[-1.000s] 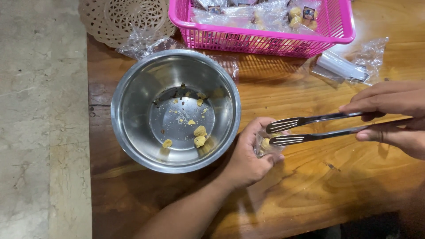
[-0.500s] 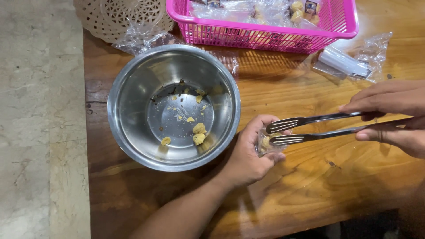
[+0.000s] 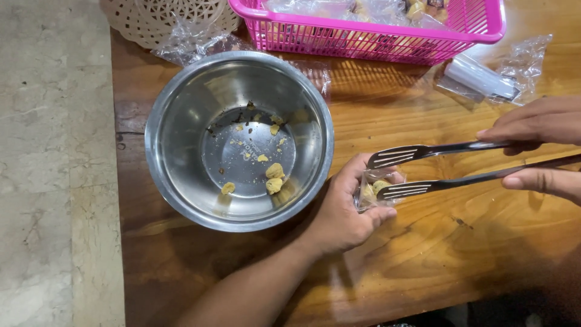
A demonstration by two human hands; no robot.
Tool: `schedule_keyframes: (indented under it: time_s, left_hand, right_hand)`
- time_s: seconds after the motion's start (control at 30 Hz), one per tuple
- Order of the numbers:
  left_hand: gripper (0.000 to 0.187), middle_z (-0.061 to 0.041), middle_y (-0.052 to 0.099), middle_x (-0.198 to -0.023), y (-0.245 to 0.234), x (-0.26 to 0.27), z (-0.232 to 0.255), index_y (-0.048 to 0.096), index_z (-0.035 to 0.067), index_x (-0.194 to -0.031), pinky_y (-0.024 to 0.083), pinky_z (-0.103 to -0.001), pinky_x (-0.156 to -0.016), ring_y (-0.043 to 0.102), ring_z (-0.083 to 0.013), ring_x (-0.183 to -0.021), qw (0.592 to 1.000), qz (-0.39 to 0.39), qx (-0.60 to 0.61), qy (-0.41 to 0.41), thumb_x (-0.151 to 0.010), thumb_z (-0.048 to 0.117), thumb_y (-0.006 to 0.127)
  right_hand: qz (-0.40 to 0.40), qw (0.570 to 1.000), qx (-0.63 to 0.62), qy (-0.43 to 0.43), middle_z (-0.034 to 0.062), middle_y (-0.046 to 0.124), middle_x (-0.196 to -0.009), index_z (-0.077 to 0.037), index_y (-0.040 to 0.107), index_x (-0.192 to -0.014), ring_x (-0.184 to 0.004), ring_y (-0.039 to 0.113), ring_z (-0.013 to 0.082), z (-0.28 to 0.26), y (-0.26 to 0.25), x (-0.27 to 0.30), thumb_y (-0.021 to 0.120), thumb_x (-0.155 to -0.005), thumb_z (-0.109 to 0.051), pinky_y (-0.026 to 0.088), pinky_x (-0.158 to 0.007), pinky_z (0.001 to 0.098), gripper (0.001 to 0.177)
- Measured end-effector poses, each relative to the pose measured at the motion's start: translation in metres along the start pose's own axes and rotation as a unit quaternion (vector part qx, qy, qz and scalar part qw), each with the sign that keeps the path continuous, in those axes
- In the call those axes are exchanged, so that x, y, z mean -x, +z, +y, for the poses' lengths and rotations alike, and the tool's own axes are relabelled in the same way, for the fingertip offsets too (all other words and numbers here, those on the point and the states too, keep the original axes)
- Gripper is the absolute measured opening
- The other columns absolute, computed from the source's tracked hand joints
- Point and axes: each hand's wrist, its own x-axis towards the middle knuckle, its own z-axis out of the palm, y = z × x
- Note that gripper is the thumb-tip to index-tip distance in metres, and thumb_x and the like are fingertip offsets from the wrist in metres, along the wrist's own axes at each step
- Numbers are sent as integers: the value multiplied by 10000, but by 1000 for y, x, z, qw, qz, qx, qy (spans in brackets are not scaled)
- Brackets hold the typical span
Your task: Packing small round snacks into individual plastic bags using tongs and sealing them.
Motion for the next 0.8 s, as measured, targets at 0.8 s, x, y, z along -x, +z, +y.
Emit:
schedule_keyframes:
  time_s: [0.8]
  left_hand:
    - [401, 67, 699, -1243, 1, -2, 43, 609, 282, -1150, 490, -208, -1015, 683, -95, -1093, 973, -3, -85, -214, -837, 52, 708]
  right_hand:
    - [44, 971, 16, -236, 208, 732, -1077, 40, 718, -1132, -985, 723, 347, -93, 12, -86, 789, -770, -193, 578, -934, 441, 436]
